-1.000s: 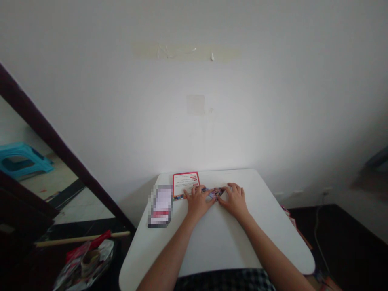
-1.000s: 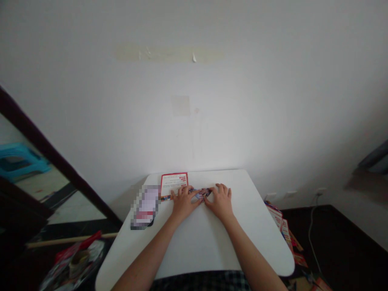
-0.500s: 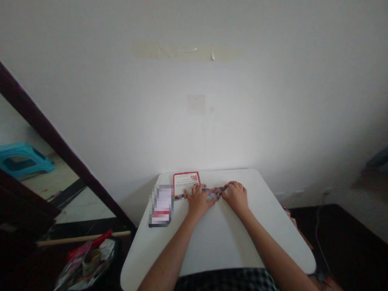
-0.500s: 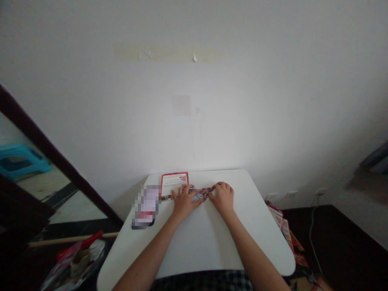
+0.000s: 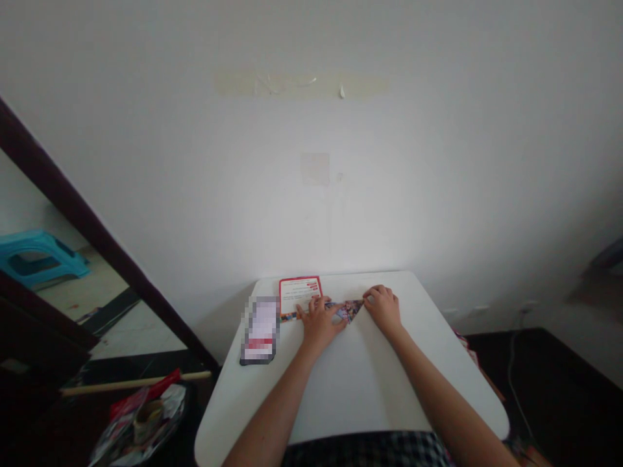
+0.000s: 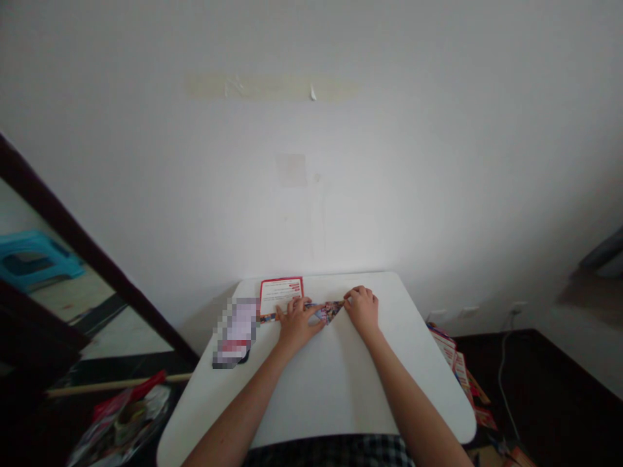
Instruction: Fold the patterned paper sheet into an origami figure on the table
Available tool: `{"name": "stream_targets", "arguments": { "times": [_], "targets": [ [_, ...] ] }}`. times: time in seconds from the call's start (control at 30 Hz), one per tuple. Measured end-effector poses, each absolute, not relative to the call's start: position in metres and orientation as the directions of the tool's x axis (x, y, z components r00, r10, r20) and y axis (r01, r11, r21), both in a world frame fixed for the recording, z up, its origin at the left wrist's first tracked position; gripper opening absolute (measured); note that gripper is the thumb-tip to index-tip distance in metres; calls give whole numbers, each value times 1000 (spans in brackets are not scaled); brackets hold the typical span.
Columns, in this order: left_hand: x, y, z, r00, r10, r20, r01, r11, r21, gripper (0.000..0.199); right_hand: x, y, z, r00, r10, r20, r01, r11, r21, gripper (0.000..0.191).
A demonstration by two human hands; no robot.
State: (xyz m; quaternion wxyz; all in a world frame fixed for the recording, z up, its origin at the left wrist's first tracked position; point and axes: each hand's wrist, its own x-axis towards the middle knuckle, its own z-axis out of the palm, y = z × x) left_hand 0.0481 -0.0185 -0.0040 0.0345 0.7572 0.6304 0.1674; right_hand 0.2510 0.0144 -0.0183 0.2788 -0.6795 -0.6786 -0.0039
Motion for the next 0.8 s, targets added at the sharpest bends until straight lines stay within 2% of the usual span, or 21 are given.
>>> {"name": "stream_targets", "arguments": {
  "times": [0.37, 0.63, 0.8],
  "targets": [
    [49, -20, -2, 137, 968, 209, 946, -190, 261, 45, 255, 21, -22, 117, 915, 387, 919, 47, -390, 16],
    [47, -18, -6, 122, 966, 228, 949, -180, 258, 56, 254, 18, -23, 114, 913, 392, 923, 49, -382, 16],
    [47, -18, -7, 120, 961, 250, 954, -182, 239, 56, 256, 18, -24, 108, 913, 394, 910, 69, -409, 23]
  ]
}}
